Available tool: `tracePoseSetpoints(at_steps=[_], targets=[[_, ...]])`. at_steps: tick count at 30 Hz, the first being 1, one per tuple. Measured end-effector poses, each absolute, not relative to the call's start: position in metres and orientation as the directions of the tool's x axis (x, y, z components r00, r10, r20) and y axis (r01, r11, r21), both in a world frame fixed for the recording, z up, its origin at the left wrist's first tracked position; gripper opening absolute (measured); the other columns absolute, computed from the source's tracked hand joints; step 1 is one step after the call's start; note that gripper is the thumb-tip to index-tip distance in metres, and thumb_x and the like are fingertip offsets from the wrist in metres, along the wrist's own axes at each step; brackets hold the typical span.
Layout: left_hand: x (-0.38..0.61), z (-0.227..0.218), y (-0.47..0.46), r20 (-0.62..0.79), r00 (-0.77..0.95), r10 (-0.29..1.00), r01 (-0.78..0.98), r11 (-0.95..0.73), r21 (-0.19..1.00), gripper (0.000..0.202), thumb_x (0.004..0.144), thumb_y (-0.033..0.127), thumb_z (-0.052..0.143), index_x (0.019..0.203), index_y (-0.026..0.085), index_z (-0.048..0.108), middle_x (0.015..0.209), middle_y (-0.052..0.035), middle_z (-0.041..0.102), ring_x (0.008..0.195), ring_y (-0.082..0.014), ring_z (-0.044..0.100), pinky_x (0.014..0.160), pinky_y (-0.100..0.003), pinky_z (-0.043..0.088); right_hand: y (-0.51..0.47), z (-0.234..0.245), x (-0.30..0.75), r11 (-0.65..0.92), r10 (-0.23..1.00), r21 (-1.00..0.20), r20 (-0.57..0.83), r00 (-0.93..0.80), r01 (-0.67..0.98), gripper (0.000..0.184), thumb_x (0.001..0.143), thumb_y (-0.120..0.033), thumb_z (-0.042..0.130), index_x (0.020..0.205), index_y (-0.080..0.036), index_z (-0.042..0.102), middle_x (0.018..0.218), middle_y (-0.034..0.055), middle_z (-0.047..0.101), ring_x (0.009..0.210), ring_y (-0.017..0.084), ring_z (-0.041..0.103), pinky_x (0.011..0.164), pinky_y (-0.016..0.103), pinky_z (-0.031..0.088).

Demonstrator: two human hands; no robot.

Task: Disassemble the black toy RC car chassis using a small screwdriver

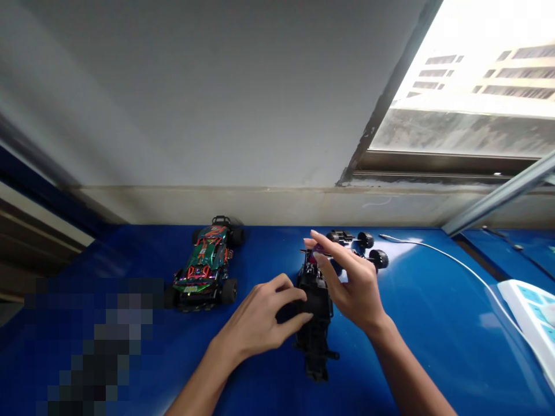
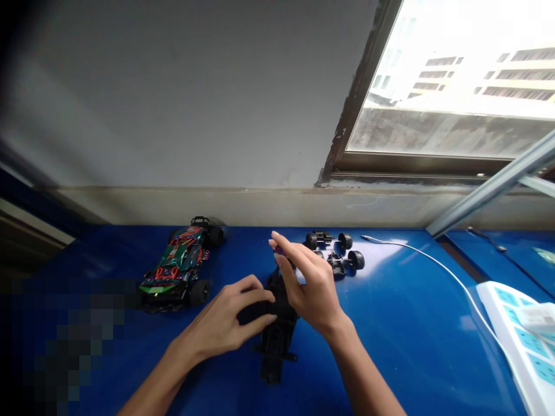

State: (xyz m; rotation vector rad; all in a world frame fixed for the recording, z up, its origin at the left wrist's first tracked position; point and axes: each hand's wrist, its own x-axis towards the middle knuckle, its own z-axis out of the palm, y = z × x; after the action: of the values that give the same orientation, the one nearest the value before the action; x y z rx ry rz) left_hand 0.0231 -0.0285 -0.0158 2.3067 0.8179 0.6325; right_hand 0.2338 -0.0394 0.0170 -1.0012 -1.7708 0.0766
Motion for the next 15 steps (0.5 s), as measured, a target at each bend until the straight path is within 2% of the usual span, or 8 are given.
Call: tracePoseSetpoints(at_steps=[3,6,8,10,13,15], targets=[[0.0225,-0.0153,-0.0303,0.252,0.711,0.656,0.360,-0.648,0.671,0.016,0.094,0.030,0.075,0.107,0.022,0.075,0.091,-0.0031,0.069,0.081,-0.0195,0.068,0.072,-0.031,0.054,-0.0426,0.0124,0.2328,0.627,0.641,-0.514,0.768,-0.012,0.585,0.047,0.098,-0.006,0.068,0.139,-0.029,0.069,0.109,0.0055,0.081,0.091,0.017,0.078,0.085,0.032,0.065],[0.0226,-0.0163,-0.0301,0.279,0.700,0.658,0.324,-0.641,0.696,0.014,0.092,0.025,0.077,0.105,0.023,0.075,0.098,-0.0045,0.067,0.088,-0.0197,0.068,0.079,-0.032,0.058,-0.0439,0.0102,0.2307,0.608,0.625,-0.522,0.780,0.046,0.599,0.031,0.095,-0.010,0.073,0.122,-0.027,0.076,0.102,0.0053,0.077,0.081,0.016,0.075,0.076,0.031,0.064],[0.0228,-0.0174,-0.0290,0.313,0.680,0.663,0.293,-0.637,0.713,0.014,0.090,0.023,0.079,0.104,0.024,0.076,0.114,-0.0075,0.065,0.104,-0.0224,0.068,0.091,-0.037,0.060,-0.0445,0.0099,0.2301,0.596,0.625,-0.524,0.779,0.058,0.608,0.032,0.096,-0.012,0.073,0.125,-0.026,0.075,0.104,0.0066,0.077,0.084,0.017,0.075,0.078,0.033,0.065],[0.0228,-0.0183,-0.0277,0.339,0.671,0.659,0.269,-0.643,0.717,0.014,0.089,0.021,0.081,0.102,0.024,0.077,0.126,-0.0091,0.063,0.117,-0.0255,0.066,0.101,-0.042,0.060,-0.0454,0.0098,0.2305,0.598,0.635,-0.523,0.772,0.039,0.607,0.041,0.098,-0.011,0.068,0.135,-0.027,0.071,0.115,0.0088,0.078,0.098,0.021,0.077,0.087,0.037,0.066],[0.0219,-0.0184,-0.0266,0.346,0.683,0.643,0.247,-0.649,0.719,0.014,0.089,0.021,0.081,0.103,0.024,0.078,0.130,-0.0090,0.064,0.117,-0.0255,0.067,0.103,-0.044,0.061,-0.0469,0.0085,0.2303,0.624,0.640,-0.517,0.768,-0.003,0.586,0.052,0.100,-0.006,0.058,0.147,-0.028,0.065,0.130,0.0089,0.078,0.117,0.023,0.076,0.099,0.041,0.065],[0.0210,-0.0178,-0.0265,0.339,0.692,0.638,0.238,-0.644,0.727,0.014,0.090,0.021,0.080,0.104,0.024,0.078,0.129,-0.0086,0.065,0.114,-0.0244,0.069,0.102,-0.044,0.062,-0.0473,0.0064,0.2281,0.637,0.628,-0.518,0.778,0.005,0.571,0.055,0.100,-0.004,0.057,0.147,-0.029,0.065,0.128,0.0073,0.079,0.113,0.023,0.078,0.098,0.040,0.066]])
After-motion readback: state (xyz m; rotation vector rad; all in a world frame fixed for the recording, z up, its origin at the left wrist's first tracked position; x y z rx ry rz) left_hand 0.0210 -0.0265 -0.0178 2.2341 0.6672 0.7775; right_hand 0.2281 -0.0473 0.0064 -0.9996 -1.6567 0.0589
